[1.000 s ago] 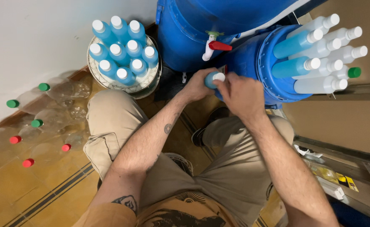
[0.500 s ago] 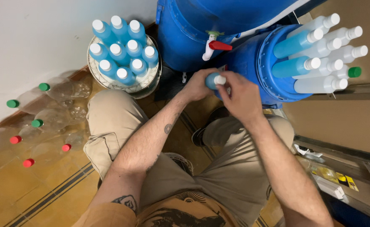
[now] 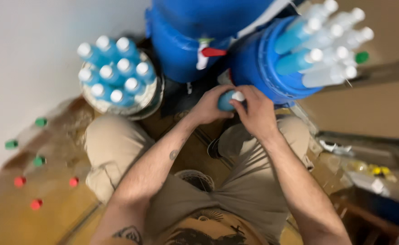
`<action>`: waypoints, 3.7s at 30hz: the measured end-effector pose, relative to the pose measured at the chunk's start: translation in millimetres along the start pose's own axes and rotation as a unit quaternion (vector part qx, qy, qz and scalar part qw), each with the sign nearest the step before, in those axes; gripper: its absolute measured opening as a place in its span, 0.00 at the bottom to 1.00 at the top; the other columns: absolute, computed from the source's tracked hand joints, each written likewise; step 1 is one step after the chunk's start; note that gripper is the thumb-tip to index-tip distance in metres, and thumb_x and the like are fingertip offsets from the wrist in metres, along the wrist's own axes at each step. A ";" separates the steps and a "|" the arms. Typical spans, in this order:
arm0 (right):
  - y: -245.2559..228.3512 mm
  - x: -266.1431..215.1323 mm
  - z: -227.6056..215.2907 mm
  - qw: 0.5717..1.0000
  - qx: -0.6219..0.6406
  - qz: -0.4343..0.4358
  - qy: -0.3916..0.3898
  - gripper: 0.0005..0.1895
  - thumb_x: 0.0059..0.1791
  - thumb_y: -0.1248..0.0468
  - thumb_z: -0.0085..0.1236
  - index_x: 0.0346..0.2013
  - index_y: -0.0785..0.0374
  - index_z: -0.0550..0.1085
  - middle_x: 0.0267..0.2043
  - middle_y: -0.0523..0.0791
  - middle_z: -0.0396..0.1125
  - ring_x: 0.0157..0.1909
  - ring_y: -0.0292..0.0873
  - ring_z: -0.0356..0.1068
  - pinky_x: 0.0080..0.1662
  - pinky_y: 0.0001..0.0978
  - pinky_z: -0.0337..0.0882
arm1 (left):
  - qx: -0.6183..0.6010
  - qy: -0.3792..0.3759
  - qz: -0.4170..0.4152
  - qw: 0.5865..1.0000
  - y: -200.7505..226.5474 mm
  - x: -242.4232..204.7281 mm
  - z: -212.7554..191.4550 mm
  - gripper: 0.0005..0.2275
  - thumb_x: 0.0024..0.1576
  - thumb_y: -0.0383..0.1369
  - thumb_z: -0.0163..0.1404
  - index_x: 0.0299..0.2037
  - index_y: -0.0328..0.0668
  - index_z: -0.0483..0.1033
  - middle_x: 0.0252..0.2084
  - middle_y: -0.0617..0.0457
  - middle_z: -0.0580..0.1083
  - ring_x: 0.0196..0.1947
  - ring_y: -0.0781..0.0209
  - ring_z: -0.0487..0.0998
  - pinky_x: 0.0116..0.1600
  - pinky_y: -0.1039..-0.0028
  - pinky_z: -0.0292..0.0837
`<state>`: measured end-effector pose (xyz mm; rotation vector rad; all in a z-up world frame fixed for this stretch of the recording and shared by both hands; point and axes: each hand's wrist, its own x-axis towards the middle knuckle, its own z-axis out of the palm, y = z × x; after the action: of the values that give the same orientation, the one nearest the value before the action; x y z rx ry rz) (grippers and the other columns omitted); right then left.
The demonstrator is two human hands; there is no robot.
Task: The person fills small plastic bottles with a blue liquid from a large blue barrel using a spigot. They repeatedly unscrew caps, fill the bottles, screw the caps back on, and place the filled bottles into a bucket.
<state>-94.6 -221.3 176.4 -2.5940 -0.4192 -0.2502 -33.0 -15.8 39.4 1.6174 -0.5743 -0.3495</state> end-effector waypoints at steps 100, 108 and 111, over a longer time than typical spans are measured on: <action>-29.8 69.8 26.7 0.957 0.286 0.042 0.034 0.17 0.58 0.73 0.84 0.61 0.61 0.92 0.58 0.49 0.85 0.59 0.51 0.87 0.60 0.44 0.86 | -0.020 0.153 -0.124 0.980 1.6 6.8 -23.5 0.27 0.53 0.33 0.77 0.66 0.56 0.91 0.57 0.40 0.92 0.68 0.25 0.91 0.72 0.36 0.86; -31.0 76.8 31.0 0.952 0.300 0.010 0.051 0.20 0.54 0.81 0.67 0.56 0.62 0.92 0.58 0.53 0.86 0.63 0.54 0.86 0.63 0.49 0.84 | -0.016 0.155 -0.148 0.977 -33.2 8.3 -14.3 0.33 0.49 0.32 0.78 0.70 0.52 0.89 0.61 0.38 0.91 0.71 0.23 0.89 0.77 0.33 0.83; 15.2 77.9 60.9 0.771 0.587 0.203 0.137 0.14 0.47 0.78 0.52 0.44 0.67 0.80 0.41 0.51 0.75 0.47 0.47 0.78 0.51 0.41 0.80 | -0.016 0.173 -0.153 0.973 -30.7 4.9 -16.4 0.33 0.48 0.30 0.77 0.70 0.49 0.90 0.61 0.37 0.91 0.71 0.24 0.89 0.78 0.33 0.82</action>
<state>-10.5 -184.1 136.8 -1.3068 0.1178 -0.1290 -15.2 -3.2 11.8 1.6897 -0.0527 -0.2923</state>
